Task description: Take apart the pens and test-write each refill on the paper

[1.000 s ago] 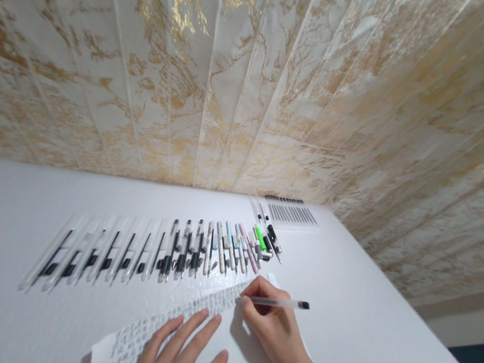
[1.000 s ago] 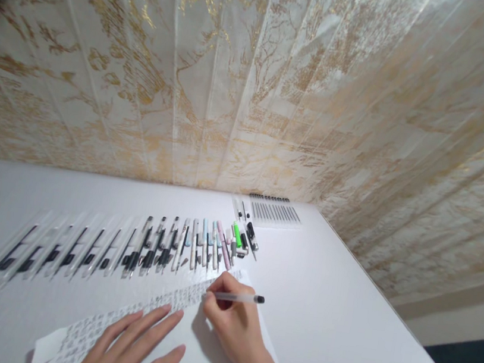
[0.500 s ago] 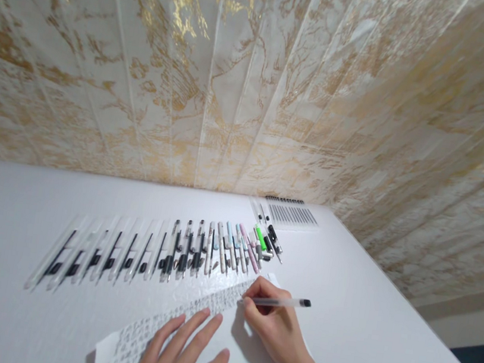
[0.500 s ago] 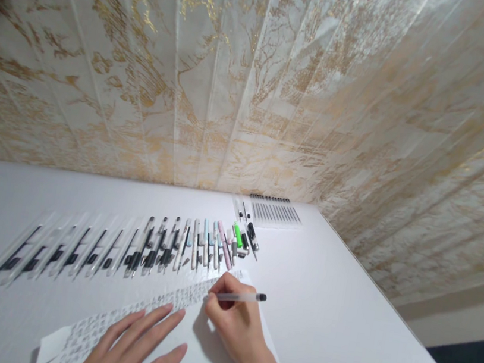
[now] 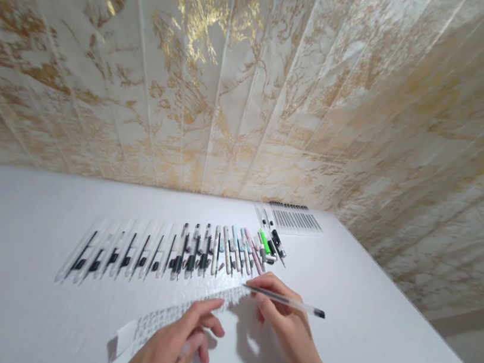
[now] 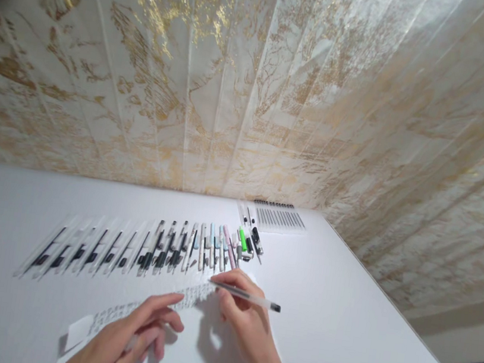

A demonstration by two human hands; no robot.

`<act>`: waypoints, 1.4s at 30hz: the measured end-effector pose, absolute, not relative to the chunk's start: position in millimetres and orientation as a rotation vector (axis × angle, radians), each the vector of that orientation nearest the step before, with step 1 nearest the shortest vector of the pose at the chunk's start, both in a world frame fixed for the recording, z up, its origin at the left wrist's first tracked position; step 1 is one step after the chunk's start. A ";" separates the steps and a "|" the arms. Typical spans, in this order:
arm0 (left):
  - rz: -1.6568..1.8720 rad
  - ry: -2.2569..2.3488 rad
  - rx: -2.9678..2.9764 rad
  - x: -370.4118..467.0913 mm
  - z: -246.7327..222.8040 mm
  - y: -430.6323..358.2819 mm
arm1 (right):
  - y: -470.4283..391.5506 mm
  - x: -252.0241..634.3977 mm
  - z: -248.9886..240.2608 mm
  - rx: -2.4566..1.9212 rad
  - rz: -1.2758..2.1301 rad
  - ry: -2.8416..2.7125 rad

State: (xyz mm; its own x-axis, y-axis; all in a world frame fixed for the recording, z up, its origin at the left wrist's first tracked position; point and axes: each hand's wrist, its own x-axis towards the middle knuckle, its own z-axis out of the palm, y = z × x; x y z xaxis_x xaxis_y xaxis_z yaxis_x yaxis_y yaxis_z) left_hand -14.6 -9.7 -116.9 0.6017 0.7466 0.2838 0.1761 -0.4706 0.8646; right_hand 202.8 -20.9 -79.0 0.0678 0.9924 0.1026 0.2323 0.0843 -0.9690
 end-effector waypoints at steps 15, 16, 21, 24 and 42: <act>0.910 0.628 0.705 -8.1 -80.7 0.8 | -34.6 143.2 -43.6 -0.956 0.493 -1.816; 0.930 0.597 0.584 -6.7 -75.1 2.1 | -32.6 141.9 -45.6 -0.906 0.389 -1.878; 0.942 0.596 0.347 -0.9 -52.9 -0.6 | -23.2 138.4 -58.0 -0.715 0.051 -2.061; 0.949 0.639 0.333 2.9 -47.0 -7.2 | -20.7 139.6 -62.9 -0.660 -0.026 -2.077; 0.618 0.609 0.912 46.0 -102.4 -11.8 | -15.4 197.3 -33.7 -1.036 0.445 -1.831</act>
